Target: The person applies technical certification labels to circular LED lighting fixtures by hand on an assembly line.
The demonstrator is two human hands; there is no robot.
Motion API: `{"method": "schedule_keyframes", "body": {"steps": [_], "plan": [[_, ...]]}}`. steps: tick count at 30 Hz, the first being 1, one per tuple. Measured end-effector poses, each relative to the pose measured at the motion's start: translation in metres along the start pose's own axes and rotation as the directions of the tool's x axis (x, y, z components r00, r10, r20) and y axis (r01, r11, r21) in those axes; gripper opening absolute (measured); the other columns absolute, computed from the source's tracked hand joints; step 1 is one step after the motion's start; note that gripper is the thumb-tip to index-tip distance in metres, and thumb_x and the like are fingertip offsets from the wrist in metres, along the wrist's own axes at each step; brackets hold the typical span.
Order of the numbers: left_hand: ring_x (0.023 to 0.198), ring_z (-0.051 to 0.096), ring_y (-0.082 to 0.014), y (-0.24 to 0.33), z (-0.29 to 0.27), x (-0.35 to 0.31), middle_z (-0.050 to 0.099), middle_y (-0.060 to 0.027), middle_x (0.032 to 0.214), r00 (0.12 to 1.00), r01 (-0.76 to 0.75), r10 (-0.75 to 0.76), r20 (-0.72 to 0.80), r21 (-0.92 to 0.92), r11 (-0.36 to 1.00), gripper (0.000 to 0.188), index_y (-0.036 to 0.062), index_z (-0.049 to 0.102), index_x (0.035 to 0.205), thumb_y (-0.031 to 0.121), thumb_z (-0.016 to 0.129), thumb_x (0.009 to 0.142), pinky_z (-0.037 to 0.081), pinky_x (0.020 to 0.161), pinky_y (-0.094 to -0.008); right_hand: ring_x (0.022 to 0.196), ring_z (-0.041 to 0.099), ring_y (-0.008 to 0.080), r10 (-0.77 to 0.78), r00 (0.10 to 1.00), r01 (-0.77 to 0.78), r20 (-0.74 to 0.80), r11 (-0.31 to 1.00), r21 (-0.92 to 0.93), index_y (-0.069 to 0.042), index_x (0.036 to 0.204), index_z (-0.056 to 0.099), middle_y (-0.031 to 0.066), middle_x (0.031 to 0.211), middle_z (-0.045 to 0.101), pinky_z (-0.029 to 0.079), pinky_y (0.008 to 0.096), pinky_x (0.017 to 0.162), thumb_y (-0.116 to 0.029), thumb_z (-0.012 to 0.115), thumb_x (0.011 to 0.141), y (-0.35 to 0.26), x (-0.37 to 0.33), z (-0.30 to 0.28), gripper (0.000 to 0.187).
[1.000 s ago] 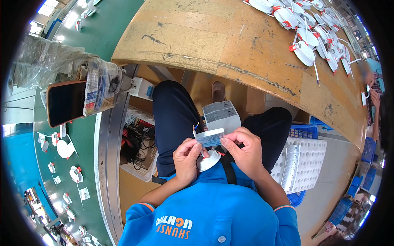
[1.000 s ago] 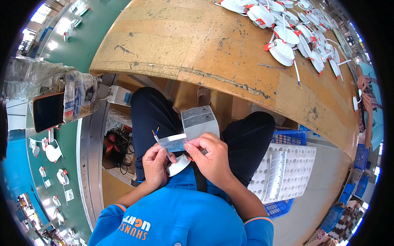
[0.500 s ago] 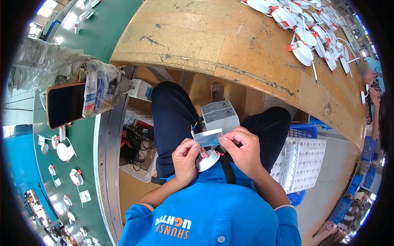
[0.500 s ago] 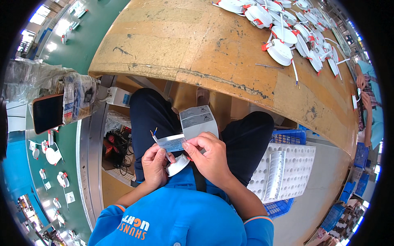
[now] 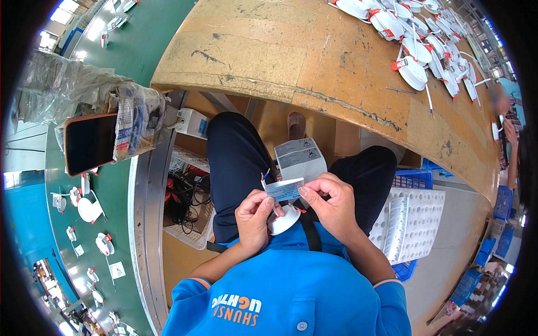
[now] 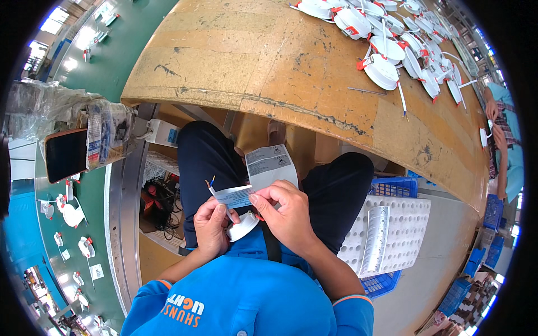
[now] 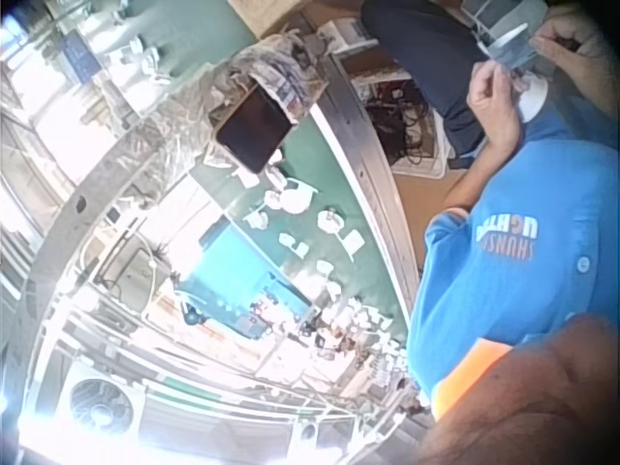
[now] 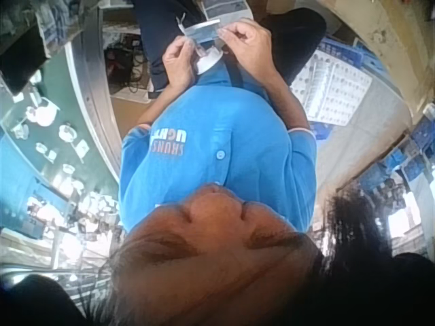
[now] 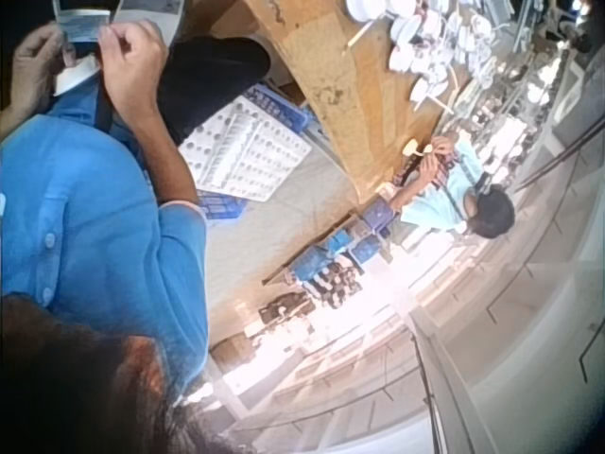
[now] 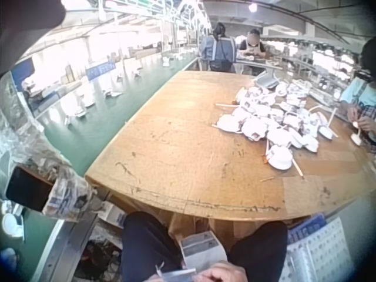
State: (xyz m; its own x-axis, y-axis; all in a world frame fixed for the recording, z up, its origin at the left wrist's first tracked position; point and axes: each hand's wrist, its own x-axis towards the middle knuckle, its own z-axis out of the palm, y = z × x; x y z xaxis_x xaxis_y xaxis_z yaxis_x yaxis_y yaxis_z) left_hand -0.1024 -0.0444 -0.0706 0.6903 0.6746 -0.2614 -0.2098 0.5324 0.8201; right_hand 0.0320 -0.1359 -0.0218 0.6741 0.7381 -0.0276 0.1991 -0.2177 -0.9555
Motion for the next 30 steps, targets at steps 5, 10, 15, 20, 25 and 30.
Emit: {"method": "schedule_keyframes", "body": {"steps": [5,10,15,20,25,30], "plan": [[0.066,0.056,-0.0153,0.0,-0.001,-0.001,0.052,-0.0075,0.08,1.0,-0.005,0.005,0.012,-0.011,1.0,0.013,-0.0036,0.057,0.092,0.006,0.053,0.085,0.045,0.062,-0.0252,0.057,0.052,0.0121,0.002,1.0,-0.002,-0.003,1.0,-0.003,0.002,0.074,0.061,0.0068,0.065,0.055,0.041,0.0235,0.052,-0.011,0.063,0.077,0.0,0.0,0.0,0.014],[0.066,0.056,-0.015,-0.001,-0.002,-0.001,0.051,-0.0074,0.08,1.0,0.005,-0.005,0.014,0.005,1.0,0.013,-0.0037,0.057,0.092,0.006,0.053,0.085,0.045,0.062,-0.0249,0.057,0.051,0.0123,0.011,1.0,-0.011,-0.016,1.0,0.01,0.002,0.074,0.061,0.0067,0.064,0.054,0.04,0.0238,0.051,-0.011,0.064,0.076,0.0,0.0,0.0,0.014],[0.066,0.056,-0.0149,-0.001,-0.003,-0.002,0.051,-0.0076,0.08,1.0,-0.006,0.006,0.017,0.0,1.0,0.014,-0.0042,0.057,0.092,0.007,0.053,0.085,0.044,0.061,-0.0247,0.057,0.051,0.0126,0.006,1.0,-0.007,-0.015,1.0,-0.017,0.002,0.073,0.062,0.0067,0.062,0.054,0.04,0.0239,0.05,-0.011,0.064,0.076,0.0,0.001,0.001,0.014],[0.065,0.056,-0.0148,-0.002,-0.002,-0.002,0.051,-0.0079,0.081,0.999,-0.033,0.033,0.022,0.023,0.999,0.014,-0.0047,0.057,0.092,0.007,0.053,0.084,0.044,0.06,-0.0246,0.055,0.051,0.0152,-0.031,0.999,0.027,-0.042,0.995,-0.099,0.001,0.071,0.062,0.0075,0.061,0.054,0.039,0.0257,0.05,-0.011,0.065,0.074,0.004,0.001,0.001,0.012],[0.061,0.056,-0.018,-0.004,-0.003,0.0,0.054,-0.0089,0.08,1.0,-0.025,0.024,0.008,0.042,0.999,0.014,-0.0028,0.056,0.088,0.01,0.053,0.085,0.046,0.055,-0.0269,0.054,0.051,0.0195,-0.063,0.979,0.026,-0.192,0.982,-0.187,0.0,0.07,0.063,0.0105,0.061,0.055,0.039,0.0295,0.05,-0.009,0.064,0.073,0.021,0.005,-0.002,0.01],[0.063,0.055,-0.014,0.0,-0.005,-0.002,0.053,-0.0069,0.076,0.992,0.095,-0.101,-0.07,-0.088,0.992,0.015,-0.0046,0.056,0.09,0.008,0.05,0.087,0.046,0.059,-0.0234,0.067,0.054,0.013,0.254,0.931,-0.231,-0.264,0.966,0.116,0.001,0.085,0.063,0.004,0.072,0.057,0.042,0.0263,0.06,-0.012,0.065,0.074,0.033,0.009,-0.017,0.016]]}}
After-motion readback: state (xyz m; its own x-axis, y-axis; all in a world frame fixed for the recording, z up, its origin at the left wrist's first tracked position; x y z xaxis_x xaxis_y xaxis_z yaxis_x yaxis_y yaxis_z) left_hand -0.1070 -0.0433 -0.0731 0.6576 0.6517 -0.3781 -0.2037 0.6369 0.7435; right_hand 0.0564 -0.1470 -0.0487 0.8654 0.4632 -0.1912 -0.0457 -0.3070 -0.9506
